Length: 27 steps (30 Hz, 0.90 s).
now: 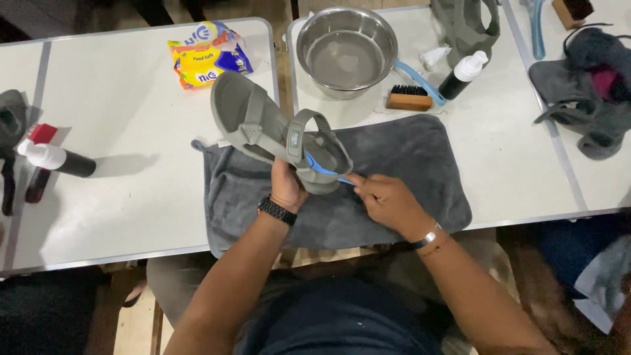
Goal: The person is scrubbing the sole of a grey sandal using a blue toothbrush and a cleaning solution, working over a grey towel on a white table.
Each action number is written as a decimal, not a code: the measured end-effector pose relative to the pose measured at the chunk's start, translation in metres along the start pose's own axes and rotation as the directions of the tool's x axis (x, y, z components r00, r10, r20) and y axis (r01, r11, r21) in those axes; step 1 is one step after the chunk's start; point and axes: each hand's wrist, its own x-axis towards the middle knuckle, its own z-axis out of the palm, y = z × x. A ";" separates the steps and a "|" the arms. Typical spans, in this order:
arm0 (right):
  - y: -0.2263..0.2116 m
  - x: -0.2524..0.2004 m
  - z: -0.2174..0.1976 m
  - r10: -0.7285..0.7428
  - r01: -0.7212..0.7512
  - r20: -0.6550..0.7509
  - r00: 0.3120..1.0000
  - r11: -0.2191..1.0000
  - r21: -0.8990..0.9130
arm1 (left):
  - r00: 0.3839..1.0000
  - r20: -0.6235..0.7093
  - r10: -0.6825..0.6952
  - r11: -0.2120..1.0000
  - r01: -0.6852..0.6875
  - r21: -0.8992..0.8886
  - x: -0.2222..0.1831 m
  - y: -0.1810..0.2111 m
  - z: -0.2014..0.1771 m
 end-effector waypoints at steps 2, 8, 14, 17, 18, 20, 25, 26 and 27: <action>-0.007 0.001 -0.017 -0.037 0.039 0.028 0.999 0.997 -0.069 | 0.996 -0.063 -0.071 0.993 0.064 -0.103 0.002 -0.011 -0.012; 0.005 -0.018 -0.077 0.057 -0.029 0.092 0.994 0.960 -0.280 | 1.000 0.026 -0.009 0.999 0.010 -0.032 -0.007 0.018 0.022; -0.009 -0.006 -0.024 -0.081 0.075 0.000 0.997 0.923 -0.377 | 0.999 0.050 0.016 1.000 -0.016 0.000 -0.009 0.019 0.024; -0.008 -0.001 -0.003 -0.130 0.104 -0.058 0.990 0.936 -0.335 | 0.999 -0.001 -0.038 0.997 0.038 -0.071 -0.007 0.015 0.020; -0.018 0.000 -0.007 -0.131 0.104 -0.059 0.990 0.937 -0.335 | 0.999 -0.001 -0.038 0.997 0.038 -0.070 -0.005 0.014 0.018; -0.036 0.003 -0.017 -0.173 0.151 0.004 0.985 0.850 -0.504 | 0.989 -0.075 -0.125 0.976 0.109 -0.189 -0.005 0.009 0.014; -0.043 -0.009 -0.055 -0.158 0.165 0.063 0.985 0.804 -0.571 | 0.987 -0.119 -0.108 0.968 0.077 -0.240 -0.001 0.016 0.022; -0.045 -0.011 -0.062 -0.102 0.122 0.066 0.993 0.822 -0.557 | 0.980 -0.159 -0.119 0.965 0.076 -0.251 -0.002 0.020 0.028; -0.043 -0.012 -0.058 -0.103 0.124 0.070 0.992 0.822 -0.556 | 0.980 -0.162 -0.117 0.965 0.073 -0.251 0.000 0.016 0.024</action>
